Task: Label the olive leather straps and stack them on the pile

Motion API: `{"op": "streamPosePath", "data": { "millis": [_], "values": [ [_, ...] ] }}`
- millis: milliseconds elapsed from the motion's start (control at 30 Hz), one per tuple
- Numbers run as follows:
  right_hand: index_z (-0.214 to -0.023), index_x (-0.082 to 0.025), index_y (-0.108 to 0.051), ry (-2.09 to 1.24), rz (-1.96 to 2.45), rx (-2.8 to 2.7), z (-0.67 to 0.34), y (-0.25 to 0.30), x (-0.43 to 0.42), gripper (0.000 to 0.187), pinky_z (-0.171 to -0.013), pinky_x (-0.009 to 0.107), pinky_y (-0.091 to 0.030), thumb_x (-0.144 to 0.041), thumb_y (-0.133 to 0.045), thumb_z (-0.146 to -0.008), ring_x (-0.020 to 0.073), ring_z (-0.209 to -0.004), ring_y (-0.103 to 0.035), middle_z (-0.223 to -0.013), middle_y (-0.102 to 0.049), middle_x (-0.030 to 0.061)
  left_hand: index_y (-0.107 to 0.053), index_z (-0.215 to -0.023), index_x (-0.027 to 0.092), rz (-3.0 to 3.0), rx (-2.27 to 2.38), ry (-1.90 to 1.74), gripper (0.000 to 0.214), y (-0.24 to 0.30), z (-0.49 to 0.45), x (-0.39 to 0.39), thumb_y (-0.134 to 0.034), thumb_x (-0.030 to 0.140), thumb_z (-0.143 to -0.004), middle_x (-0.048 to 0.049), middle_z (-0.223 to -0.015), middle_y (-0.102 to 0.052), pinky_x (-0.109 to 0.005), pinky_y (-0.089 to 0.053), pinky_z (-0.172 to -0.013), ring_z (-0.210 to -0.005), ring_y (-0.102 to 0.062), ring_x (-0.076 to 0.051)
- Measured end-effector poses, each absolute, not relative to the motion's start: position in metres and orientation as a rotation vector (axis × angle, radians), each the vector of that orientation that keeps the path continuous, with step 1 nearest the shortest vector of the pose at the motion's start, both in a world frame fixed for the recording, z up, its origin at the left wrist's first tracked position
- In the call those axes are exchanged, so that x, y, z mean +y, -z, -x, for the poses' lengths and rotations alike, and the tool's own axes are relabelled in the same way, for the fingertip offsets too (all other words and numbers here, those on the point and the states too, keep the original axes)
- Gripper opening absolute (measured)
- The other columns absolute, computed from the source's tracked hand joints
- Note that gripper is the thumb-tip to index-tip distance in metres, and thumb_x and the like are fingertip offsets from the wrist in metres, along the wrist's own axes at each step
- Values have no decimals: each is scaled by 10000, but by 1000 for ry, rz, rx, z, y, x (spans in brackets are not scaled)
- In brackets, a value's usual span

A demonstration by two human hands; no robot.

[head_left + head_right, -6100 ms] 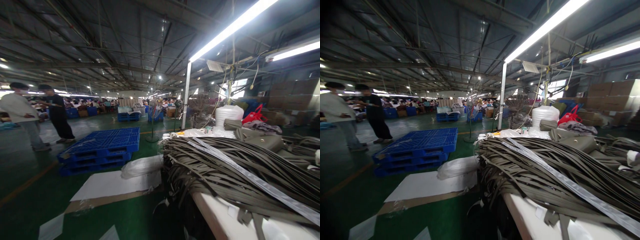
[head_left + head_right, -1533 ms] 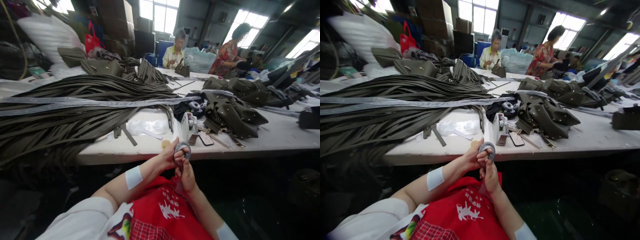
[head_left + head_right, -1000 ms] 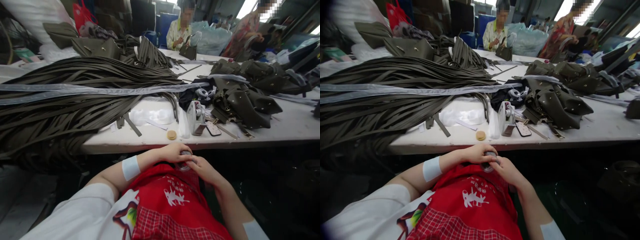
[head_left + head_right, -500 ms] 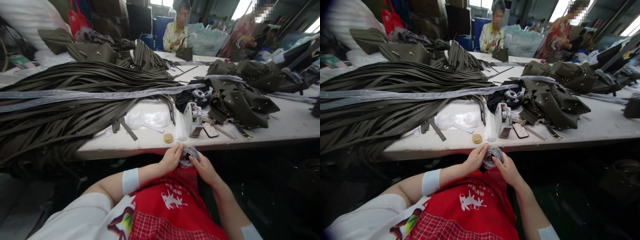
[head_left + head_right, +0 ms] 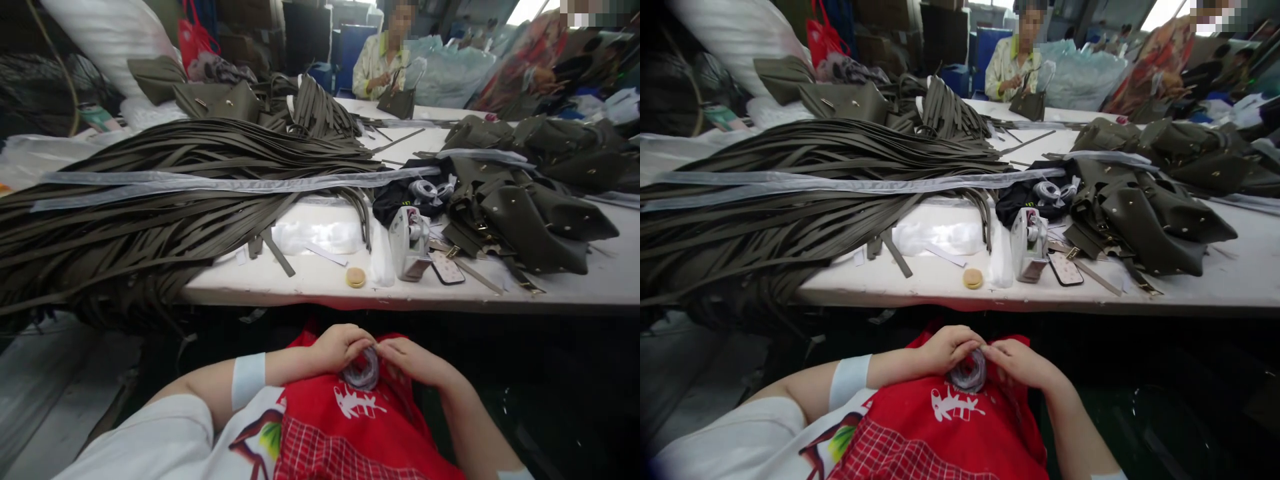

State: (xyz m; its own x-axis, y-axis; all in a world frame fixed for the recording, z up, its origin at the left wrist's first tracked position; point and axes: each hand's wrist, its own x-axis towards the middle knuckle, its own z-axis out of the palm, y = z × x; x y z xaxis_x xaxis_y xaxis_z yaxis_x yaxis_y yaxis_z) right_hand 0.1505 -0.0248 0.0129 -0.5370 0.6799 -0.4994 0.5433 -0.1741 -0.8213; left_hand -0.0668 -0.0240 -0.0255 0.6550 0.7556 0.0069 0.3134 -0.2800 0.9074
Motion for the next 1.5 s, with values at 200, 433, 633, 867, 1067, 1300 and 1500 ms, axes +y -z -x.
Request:
{"op": "streamPosePath", "data": {
  "millis": [200,433,633,867,1067,1300,1500],
  "values": [
    [-873,-171,-681,-1243,1519,-1925,-116,-34,35,419,-678,296,-486,-508,-440,-932,179,-670,-629,-752,-687,43,-724,-1021,156,-1572,815,-494,333,24,74,-21,-466,355,-955,-50,-990,-736,-220,-504,-803,-872,-666,-164],
    [-1008,-177,-684,-344,1549,-2307,-34,-17,110,242,-867,296,-450,-269,-471,-940,196,-909,-623,-1007,-683,79,-736,-997,166,-1629,919,-588,301,16,83,-26,-459,260,-931,-49,-976,-742,-228,-505,-805,-861,-670,-172],
    [-1005,-143,-697,-121,1549,-2542,6,3,142,192,-872,326,-417,-258,-582,-901,243,-956,-595,-985,-662,125,-741,-1009,199,-1607,973,-641,301,22,87,-28,-462,273,-920,-23,-954,-746,-203,-507,-769,-836,-673,-159],
    [-908,-154,-710,47,1586,-2664,12,11,141,271,-794,317,-416,-262,-468,-969,226,-884,-618,-934,-663,118,-748,-985,226,-1583,944,-679,289,33,88,-25,-483,320,-917,-5,-928,-750,-196,-512,-747,-817,-683,-158],
    [-912,-175,-706,49,1660,-2635,8,12,151,310,-717,280,-419,-287,-428,-992,195,-843,-648,-944,-686,87,-747,-990,240,-1586,951,-675,280,30,87,-24,-486,307,-914,8,-932,-756,-187,-509,-737,-805,-683,-146],
    [-932,-131,-658,64,1737,-2469,5,-8,160,259,-667,296,-400,-217,-420,-981,219,-781,-649,-875,-670,123,-742,-979,229,-1623,936,-682,279,25,92,-24,-480,300,-918,-1,-931,-752,-195,-503,-731,-805,-677,-154],
    [-1102,-147,-593,-50,1819,-2207,-51,-53,145,342,-720,320,-413,-325,-323,-991,244,-870,-624,-959,-670,124,-726,-1029,192,-1524,955,-631,315,19,104,-25,-448,315,-945,-23,-968,-744,-212,-496,-786,-858,-669,-162]
  ]
}}
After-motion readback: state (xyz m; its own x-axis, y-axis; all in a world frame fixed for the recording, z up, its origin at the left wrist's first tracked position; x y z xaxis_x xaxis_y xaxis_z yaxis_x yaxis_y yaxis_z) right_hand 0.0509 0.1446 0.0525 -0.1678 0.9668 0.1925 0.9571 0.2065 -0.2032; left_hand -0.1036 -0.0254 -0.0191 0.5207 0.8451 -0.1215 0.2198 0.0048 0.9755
